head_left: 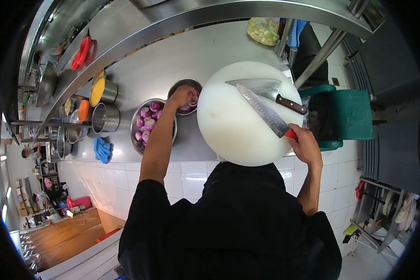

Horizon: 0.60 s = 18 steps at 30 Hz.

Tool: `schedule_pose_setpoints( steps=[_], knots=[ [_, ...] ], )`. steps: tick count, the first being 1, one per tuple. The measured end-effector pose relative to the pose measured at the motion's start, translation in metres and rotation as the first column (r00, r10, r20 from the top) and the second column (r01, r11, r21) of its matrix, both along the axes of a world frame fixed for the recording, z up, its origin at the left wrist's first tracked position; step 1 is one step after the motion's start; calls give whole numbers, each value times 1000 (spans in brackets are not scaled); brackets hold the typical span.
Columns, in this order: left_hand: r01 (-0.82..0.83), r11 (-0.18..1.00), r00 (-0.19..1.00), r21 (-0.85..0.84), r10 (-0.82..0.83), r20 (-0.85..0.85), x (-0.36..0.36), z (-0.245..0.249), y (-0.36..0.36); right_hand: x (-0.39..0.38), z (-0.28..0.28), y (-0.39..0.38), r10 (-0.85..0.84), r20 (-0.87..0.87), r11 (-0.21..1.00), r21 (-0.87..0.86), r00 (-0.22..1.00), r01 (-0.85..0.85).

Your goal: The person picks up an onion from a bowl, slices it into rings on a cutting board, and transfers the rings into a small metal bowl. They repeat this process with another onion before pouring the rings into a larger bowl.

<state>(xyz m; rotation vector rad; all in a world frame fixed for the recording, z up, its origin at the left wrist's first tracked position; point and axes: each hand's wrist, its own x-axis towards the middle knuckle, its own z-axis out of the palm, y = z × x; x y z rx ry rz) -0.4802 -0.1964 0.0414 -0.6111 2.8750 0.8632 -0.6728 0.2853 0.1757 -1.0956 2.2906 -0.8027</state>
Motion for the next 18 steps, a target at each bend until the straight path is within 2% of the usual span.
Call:
schedule_pose_setpoints(
  steps=[5,7,8,10,11,14,16,17,18],
  knots=[
    [-118,992,993,54,117,23,2,15,2,0,1,0,-10,23,1000,9,1000,10],
    [-17,988,994,-151,0,-113,4,18,-1,0,1,-3,-12,28,1000,12,1000,12],
    [-19,988,994,-151,2,-114,5,17,-1,0,2,-3,-8,28,1000,15,1000,8],
    [-54,951,966,-304,-27,-257,6,14,0,-1,2,-2,-6,26,1000,17,1000,6],
    [-54,951,966,-305,-27,-257,6,12,-3,-1,2,-2,-13,33,1000,19,999,12],
    [-49,963,984,-265,1,-178,7,12,-14,-1,0,-3,-22,43,1000,23,999,21],
    [-65,962,997,-264,70,10,6,14,-18,-1,0,-2,-27,41,999,24,999,26],
    [-65,962,997,-264,70,10,3,23,-13,-1,1,-3,-28,34,999,26,999,27],
    [-272,962,957,-16,273,101,0,37,-7,-1,1,-3,-29,27,999,28,999,28]
  ],
)
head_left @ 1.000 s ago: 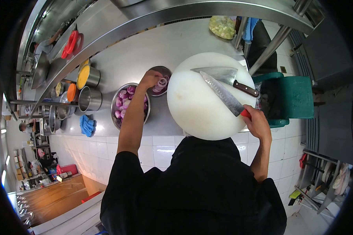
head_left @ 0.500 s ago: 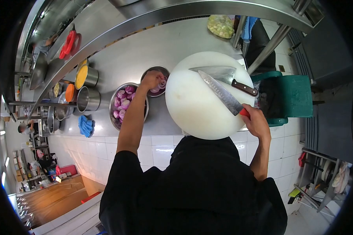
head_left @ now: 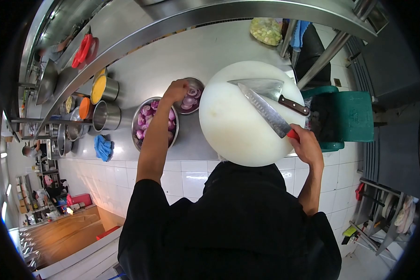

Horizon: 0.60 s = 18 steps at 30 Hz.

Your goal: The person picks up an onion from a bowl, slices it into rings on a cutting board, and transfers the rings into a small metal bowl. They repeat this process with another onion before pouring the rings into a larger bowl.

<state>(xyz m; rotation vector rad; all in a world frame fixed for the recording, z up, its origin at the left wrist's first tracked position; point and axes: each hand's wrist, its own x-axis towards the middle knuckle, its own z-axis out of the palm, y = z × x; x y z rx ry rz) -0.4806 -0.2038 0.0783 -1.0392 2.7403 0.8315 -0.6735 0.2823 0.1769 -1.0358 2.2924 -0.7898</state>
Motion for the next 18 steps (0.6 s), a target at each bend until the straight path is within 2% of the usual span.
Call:
schedule_pose_setpoints(
  steps=[1,2,4,5,6,7,8,10,11,15,17,18],
  knots=[
    [-222,942,975,253,210,73,-2,12,7,0,-1,0,0,1,1000,-1,1000,0],
    [-222,942,975,252,210,74,2,7,5,-1,-2,0,1,-4,1000,-2,1000,-1],
    [-248,865,929,437,341,-146,11,-3,2,-1,-3,1,0,-7,1000,-3,1000,0],
    [-248,864,929,437,340,-145,17,-15,-1,0,-3,1,7,-16,1000,-11,1000,-7],
    [-188,962,970,200,213,-113,24,-25,-3,-1,-3,1,14,-26,1000,-20,1000,-15],
    [-97,994,994,-47,95,-50,29,-34,-7,-1,-3,0,15,-26,1000,-21,1000,-16],
    [-100,994,994,-49,98,-50,28,-23,4,-1,-2,-1,10,-20,1000,-8,1000,-11],
    [186,971,960,-153,-146,239,21,7,39,0,-2,-1,8,-13,1000,5,1000,-8],
    [192,958,971,-213,-153,186,21,-2,45,0,-2,-1,4,-14,1000,-3,1000,-4],
    [170,929,980,-329,-124,158,19,-16,53,0,-3,-1,2,-12,1000,-31,1000,-3],
    [149,916,953,-373,-33,300,12,-20,54,0,-2,-1,8,-10,1000,-30,1000,-8],
    [154,914,954,-376,-38,298,9,-21,51,0,-2,-1,4,-11,1000,-29,1000,-4]
  ],
)
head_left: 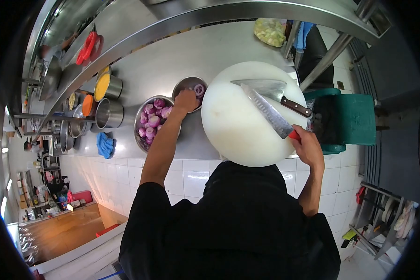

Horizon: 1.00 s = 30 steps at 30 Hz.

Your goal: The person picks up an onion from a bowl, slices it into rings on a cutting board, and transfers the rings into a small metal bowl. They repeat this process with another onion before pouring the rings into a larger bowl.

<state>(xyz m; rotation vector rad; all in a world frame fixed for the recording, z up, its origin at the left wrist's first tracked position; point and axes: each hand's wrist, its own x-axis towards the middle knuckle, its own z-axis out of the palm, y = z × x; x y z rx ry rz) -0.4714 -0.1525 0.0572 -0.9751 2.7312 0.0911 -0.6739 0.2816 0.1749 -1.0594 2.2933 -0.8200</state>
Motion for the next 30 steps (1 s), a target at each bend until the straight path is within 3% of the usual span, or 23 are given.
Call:
schedule_pose_setpoints(
  steps=[3,6,8,11,18,20,30],
  knots=[
    [-28,999,1000,43,28,3,0,-12,-14,1,-4,3,14,-22,999,-36,1000,-15],
    [-71,984,988,163,92,-123,9,-13,-38,2,-7,6,12,-39,998,-58,999,-15],
    [99,980,981,170,-67,-182,14,-11,-46,2,-7,6,10,-37,998,-61,999,-12],
    [190,965,964,182,-148,-222,14,-10,-50,2,-7,4,11,-35,998,-65,999,-13],
    [193,962,954,192,-138,-266,11,-13,-53,2,-6,6,15,-19,999,-31,1000,-16],
    [3,884,958,468,131,-254,9,-7,-54,1,-7,6,14,-12,999,-32,1000,-15],
    [-56,914,843,402,259,-471,7,24,-45,-3,-5,1,26,10,1000,2,1000,-26]
  ],
)
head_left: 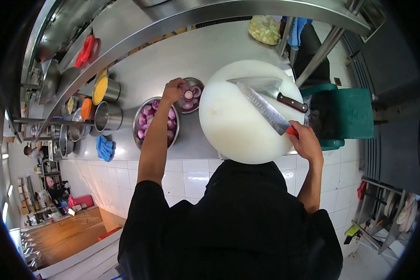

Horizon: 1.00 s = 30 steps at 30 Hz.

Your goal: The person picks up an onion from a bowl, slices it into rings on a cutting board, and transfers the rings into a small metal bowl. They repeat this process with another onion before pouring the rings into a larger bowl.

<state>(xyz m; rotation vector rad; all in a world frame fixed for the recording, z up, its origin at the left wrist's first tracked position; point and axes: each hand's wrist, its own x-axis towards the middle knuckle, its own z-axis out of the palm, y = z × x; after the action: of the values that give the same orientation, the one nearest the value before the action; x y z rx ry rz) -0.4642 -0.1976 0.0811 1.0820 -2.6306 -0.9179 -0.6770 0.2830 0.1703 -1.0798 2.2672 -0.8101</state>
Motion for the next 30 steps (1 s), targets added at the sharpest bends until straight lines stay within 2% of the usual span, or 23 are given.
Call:
schedule_pose_setpoints(
  steps=[1,3,10,13,16,18,22,24,25,27,28,29,30],
  knots=[
    [-1,1000,1000,-2,1,1,0,3,4,0,0,0,1,1,1000,-2,1000,-1],
    [-69,976,996,205,79,-40,-1,2,5,1,-1,0,-17,0,1000,-4,1000,17],
    [-28,949,1000,315,28,5,-4,7,13,1,-1,0,-17,-14,1000,-22,1000,17],
    [2,947,995,321,-35,97,-5,9,14,2,-3,-1,-29,-15,999,-16,999,29],
    [46,963,997,264,-61,50,-7,8,19,0,-3,0,-22,1,999,-26,1000,22],
    [114,992,993,49,-115,18,-7,9,19,1,-2,-1,-38,-4,999,-26,999,38],
    [73,991,990,112,-85,110,-8,8,19,0,-1,-2,-37,3,999,-10,999,37],
    [267,942,923,-204,-311,-227,-3,-14,11,0,-3,-1,-27,-8,999,-23,1000,26],
    [266,942,923,-202,-310,-228,2,-18,10,0,-4,0,-26,-9,999,-21,1000,26],
    [142,934,990,-327,-133,50,5,-1,21,0,-6,1,-23,-10,999,-42,1000,23],
    [145,934,989,-327,-136,49,1,10,23,0,-6,0,-26,-10,999,-41,1000,26],
    [152,967,927,-204,-68,368,-5,26,30,0,-6,1,-24,-26,999,-48,999,23],
    [114,990,758,-84,-32,651,-9,31,36,1,-6,1,-19,-42,998,-54,999,16]
  ],
)
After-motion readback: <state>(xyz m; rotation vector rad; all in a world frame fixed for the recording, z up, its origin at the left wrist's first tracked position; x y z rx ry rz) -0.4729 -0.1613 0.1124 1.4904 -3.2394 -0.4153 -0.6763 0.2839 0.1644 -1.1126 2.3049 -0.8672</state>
